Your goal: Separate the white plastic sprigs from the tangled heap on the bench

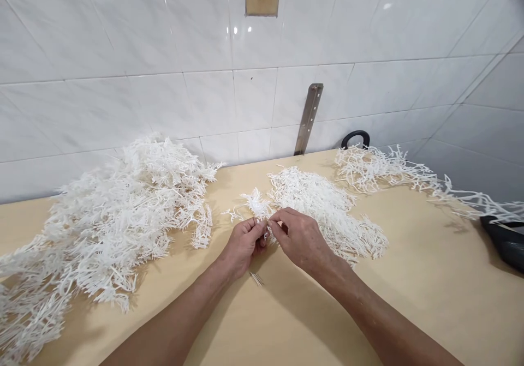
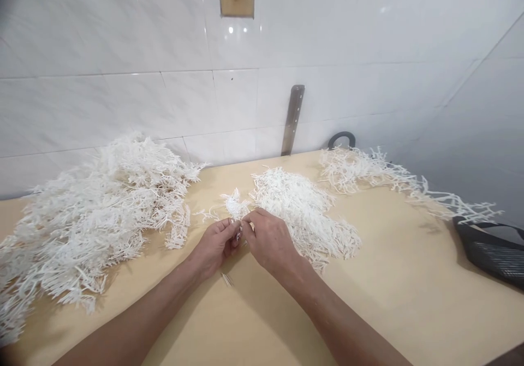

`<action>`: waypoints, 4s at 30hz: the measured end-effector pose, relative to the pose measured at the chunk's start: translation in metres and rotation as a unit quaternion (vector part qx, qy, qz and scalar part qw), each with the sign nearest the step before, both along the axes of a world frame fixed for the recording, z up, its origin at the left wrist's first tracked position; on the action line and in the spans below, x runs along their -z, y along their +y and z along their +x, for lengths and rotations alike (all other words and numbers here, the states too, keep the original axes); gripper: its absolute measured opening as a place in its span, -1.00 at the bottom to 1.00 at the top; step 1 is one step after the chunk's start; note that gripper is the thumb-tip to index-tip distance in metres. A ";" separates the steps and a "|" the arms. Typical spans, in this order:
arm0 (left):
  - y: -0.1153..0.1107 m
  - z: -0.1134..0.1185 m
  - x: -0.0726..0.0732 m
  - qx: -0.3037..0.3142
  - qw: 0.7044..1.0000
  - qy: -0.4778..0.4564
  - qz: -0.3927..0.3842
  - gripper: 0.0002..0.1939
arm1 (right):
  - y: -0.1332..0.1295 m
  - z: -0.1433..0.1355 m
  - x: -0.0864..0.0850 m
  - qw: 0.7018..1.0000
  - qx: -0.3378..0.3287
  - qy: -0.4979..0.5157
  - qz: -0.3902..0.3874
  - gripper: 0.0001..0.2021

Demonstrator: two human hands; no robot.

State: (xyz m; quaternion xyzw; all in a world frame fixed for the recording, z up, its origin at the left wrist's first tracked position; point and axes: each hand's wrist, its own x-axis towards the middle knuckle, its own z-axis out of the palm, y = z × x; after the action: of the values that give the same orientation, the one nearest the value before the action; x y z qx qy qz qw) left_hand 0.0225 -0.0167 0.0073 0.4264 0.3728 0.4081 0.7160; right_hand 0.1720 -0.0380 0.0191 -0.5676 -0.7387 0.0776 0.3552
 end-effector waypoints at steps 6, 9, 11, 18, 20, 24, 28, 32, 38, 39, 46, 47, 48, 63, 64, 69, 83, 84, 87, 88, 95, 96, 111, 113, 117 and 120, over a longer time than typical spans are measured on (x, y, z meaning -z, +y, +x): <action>-0.002 -0.001 0.000 -0.003 0.999 0.035 0.002 -0.51 | -0.001 -0.004 0.001 0.995 0.027 0.026 -0.091 -0.87; -0.002 -0.001 0.000 0.002 0.999 0.041 0.002 -0.49 | -0.001 -0.007 0.005 0.997 0.021 -0.021 -0.074 -0.87; -0.003 0.000 0.000 0.006 0.999 0.039 -0.006 -0.48 | 0.001 -0.008 0.009 0.995 0.023 -0.083 -0.049 -0.86; -0.003 -0.001 -0.001 0.035 0.999 -0.026 -0.029 -0.54 | 0.017 0.013 0.015 0.988 0.125 -0.090 0.016 -0.87; -0.001 -0.002 0.000 0.028 0.998 -0.037 -0.033 -0.55 | 0.018 0.021 0.012 0.985 0.152 -0.067 0.043 -0.90; 0.002 -0.003 0.003 0.009 0.997 -0.057 -0.049 -0.57 | 0.012 0.023 0.003 0.990 0.105 -0.008 0.093 -0.89; 0.002 -0.002 0.006 -0.009 0.996 -0.070 -0.050 -0.57 | 0.004 0.011 0.001 0.995 -0.023 0.051 0.086 -0.88; 0.003 -0.001 0.008 -0.017 0.995 -0.082 -0.050 -0.57 | 0.000 0.002 0.006 0.997 -0.045 0.033 0.047 -0.88; 0.004 0.001 0.012 -0.035 0.994 -0.083 -0.057 -0.56 | -0.001 -0.001 0.010 0.999 -0.018 0.015 0.023 -0.86; 0.004 0.001 0.012 -0.036 0.994 -0.082 -0.058 -0.56 | -0.001 -0.002 0.010 1.000 -0.012 0.013 0.021 -0.85; 0.003 0.000 0.009 -0.040 0.994 -0.078 -0.064 -0.55 | 0.000 -0.002 0.014 1.000 0.009 0.012 0.005 -0.80; 0.003 0.000 0.008 -0.040 0.994 -0.079 -0.065 -0.55 | 0.000 -0.002 0.014 1.000 0.009 0.013 0.006 -0.80; 0.003 0.000 0.008 -0.040 0.994 -0.081 -0.066 -0.56 | 0.000 -0.002 0.014 1.000 0.006 0.014 0.006 -0.81; 0.002 -0.001 0.007 -0.041 0.992 -0.092 -0.079 -0.55 | 0.001 -0.003 0.010 0.996 -0.007 0.070 -0.056 -0.76; 0.002 -0.001 0.006 -0.044 0.992 -0.092 -0.080 -0.54 | 0.002 -0.003 0.010 0.995 -0.003 0.074 -0.065 -0.75; 0.002 -0.002 0.004 -0.056 0.989 -0.107 -0.083 -0.54 | 0.003 0.000 0.006 0.986 0.024 0.102 -0.128 -0.70; 0.003 -0.001 0.008 -0.056 0.988 -0.120 -0.075 -0.53 | 0.001 0.001 0.003 0.970 -0.020 0.171 -0.169 -0.74; 0.003 -0.001 0.008 -0.056 0.988 -0.120 -0.075 -0.53 | 0.001 -0.001 0.003 0.973 -0.011 0.165 -0.161 -0.76; 0.003 -0.001 0.007 -0.052 0.989 -0.110 -0.079 -0.55 | -0.001 -0.004 0.003 0.986 0.010 0.127 -0.107 -0.79; 0.004 -0.002 0.007 -0.049 0.990 -0.104 -0.080 -0.55 | -0.001 -0.005 0.003 0.990 0.011 0.112 -0.087 -0.80; 0.002 -0.003 0.003 -0.036 0.993 -0.084 -0.072 -0.59 | -0.002 -0.006 0.006 0.998 -0.002 0.051 -0.037 -0.79; 0.002 -0.003 0.003 -0.038 0.994 -0.076 -0.067 -0.58 | -0.002 -0.006 0.006 0.998 -0.001 0.047 -0.035 -0.79; -0.002 -0.001 0.004 -0.083 0.996 -0.018 0.004 -0.51 | 0.010 0.004 0.010 0.989 0.109 -0.072 0.072 -0.82; -0.001 -0.004 0.003 -0.057 0.998 -0.029 0.007 -0.54 | 0.016 0.023 0.006 0.983 0.160 -0.037 0.082 -0.85; 0.003 -0.007 0.003 -0.016 0.999 -0.039 -0.016 -0.57 | 0.027 0.059 0.000 0.964 0.260 0.000 0.061 -0.86; 0.005 -0.009 0.003 -0.005 0.998 -0.059 -0.022 -0.59 | 0.032 0.076 0.002 0.954 0.293 0.019 0.052 -0.90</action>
State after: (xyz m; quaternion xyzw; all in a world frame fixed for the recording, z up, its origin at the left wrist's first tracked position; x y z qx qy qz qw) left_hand 0.0133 -0.0118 0.0048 0.3838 0.3405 0.4281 0.7440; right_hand 0.2476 -0.0058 0.0176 -0.7381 -0.5359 -0.0579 0.4057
